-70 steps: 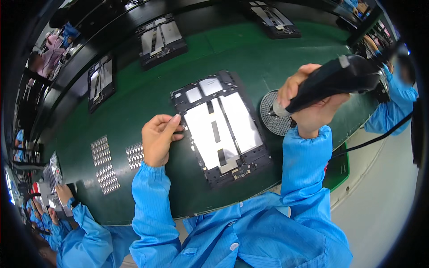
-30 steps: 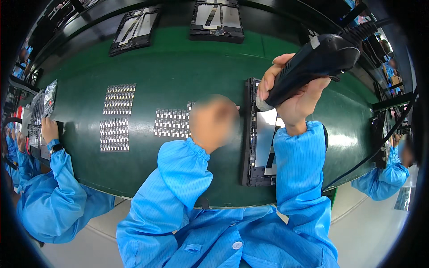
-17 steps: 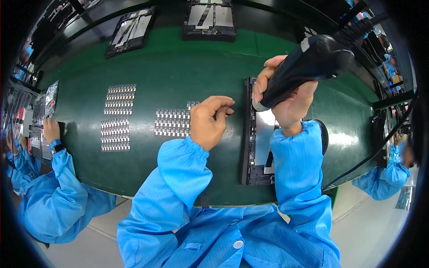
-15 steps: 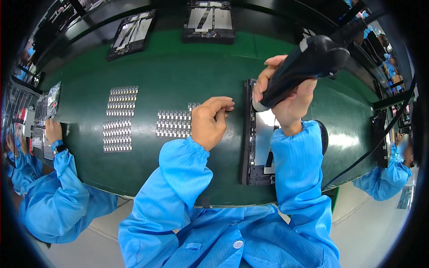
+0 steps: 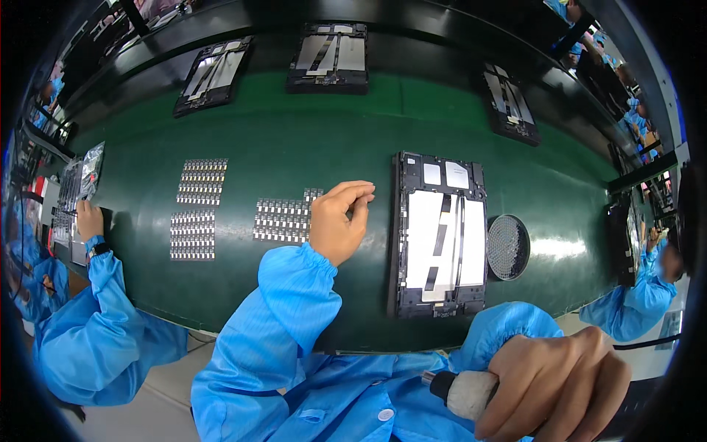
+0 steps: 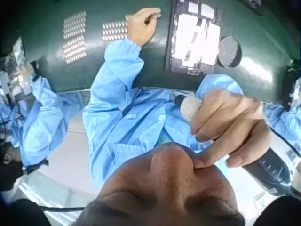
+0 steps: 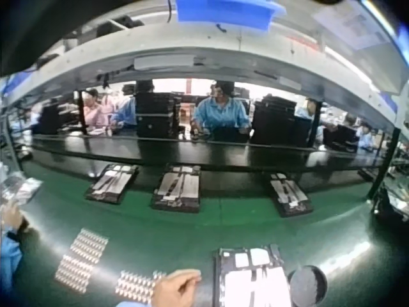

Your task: Assembling electronic components into a tablet-like device housing using an electric screwdriver on an assembly line.

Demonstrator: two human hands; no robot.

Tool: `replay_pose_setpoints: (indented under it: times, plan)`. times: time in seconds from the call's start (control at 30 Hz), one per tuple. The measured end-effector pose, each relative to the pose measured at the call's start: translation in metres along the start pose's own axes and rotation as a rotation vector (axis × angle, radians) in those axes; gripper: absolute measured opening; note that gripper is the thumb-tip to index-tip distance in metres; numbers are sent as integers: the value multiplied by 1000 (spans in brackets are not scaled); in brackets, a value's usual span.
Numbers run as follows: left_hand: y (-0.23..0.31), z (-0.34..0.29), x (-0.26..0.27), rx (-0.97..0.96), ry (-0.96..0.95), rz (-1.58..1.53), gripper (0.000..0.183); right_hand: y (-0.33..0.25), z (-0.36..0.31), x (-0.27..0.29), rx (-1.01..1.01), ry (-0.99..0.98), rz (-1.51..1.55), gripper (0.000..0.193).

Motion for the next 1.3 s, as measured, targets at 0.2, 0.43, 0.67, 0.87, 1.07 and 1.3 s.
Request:
replay_pose_setpoints:
  times: [0.2,0.43,0.67,0.87,1.07,1.3]
  plan:
    - [6,7,-10,-36,-11,-27,17,11,4,55,-345,-244,15,24]
    - [1,5,-5,-17,-33,-21,17,81,-2,190,-166,625,-428,85]
    - [0,5,-2,-38,-31,33,17,101,-8,206,-203,643,-473,86]
    - [1,5,-3,-39,-37,39,17,101,-9,207,-194,643,-460,86]
    - [1,3,-1,-61,-29,45,16,103,-7,203,-197,631,-490,87]
    - [1,3,-3,-75,-27,36,16,102,-11,203,-204,646,-510,88]
Point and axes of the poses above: each hand's wrist, its own z-axis towards the middle knuckle, its own x-axis out of the back of the hand, y = z × x, the point moved 9 cm from there along z, towards the middle knuckle, and after that the axes turned 10 degrees about -x, right-handed, at the moved point
